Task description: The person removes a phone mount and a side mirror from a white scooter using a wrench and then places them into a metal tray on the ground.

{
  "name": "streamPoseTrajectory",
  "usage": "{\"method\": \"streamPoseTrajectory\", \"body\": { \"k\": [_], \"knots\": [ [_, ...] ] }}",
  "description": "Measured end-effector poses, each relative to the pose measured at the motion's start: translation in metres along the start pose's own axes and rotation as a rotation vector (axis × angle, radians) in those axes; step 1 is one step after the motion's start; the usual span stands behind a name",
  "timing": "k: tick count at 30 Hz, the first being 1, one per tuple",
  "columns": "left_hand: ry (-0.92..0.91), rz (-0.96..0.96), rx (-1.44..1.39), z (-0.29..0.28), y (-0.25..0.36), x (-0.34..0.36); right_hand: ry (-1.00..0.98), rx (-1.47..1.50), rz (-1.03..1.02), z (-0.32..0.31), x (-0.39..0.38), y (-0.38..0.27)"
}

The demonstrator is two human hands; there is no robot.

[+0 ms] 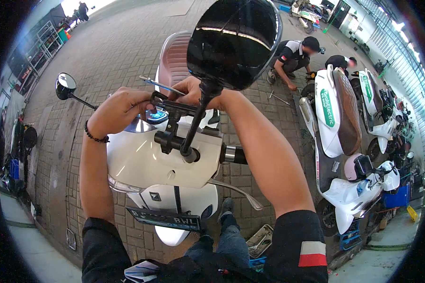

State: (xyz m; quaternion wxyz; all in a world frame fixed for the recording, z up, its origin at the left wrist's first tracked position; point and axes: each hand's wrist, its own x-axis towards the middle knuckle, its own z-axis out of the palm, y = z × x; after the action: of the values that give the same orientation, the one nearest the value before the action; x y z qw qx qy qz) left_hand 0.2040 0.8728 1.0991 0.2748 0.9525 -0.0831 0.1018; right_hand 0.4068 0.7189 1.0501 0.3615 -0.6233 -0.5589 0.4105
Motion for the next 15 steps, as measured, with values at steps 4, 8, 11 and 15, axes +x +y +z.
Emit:
{"method": "streamPoseTrajectory", "body": {
  "k": [4,8,11,15],
  "knots": [
    [0.077,-0.07,0.008,-0.001,0.018,0.005,-0.025,0.094,0.0,-0.002,-0.001,0.003],
    [0.053,-0.096,-0.1,0.002,0.016,0.004,-0.041,0.112,-0.014,-0.005,-0.002,0.008],
    [0.0,-0.102,-0.121,-0.002,0.007,0.0,-0.03,0.089,-0.007,-0.003,0.001,0.006],
    [0.068,-0.064,-0.059,-0.001,0.013,0.003,-0.043,0.158,-0.044,-0.002,-0.001,0.004]
  ]
}}
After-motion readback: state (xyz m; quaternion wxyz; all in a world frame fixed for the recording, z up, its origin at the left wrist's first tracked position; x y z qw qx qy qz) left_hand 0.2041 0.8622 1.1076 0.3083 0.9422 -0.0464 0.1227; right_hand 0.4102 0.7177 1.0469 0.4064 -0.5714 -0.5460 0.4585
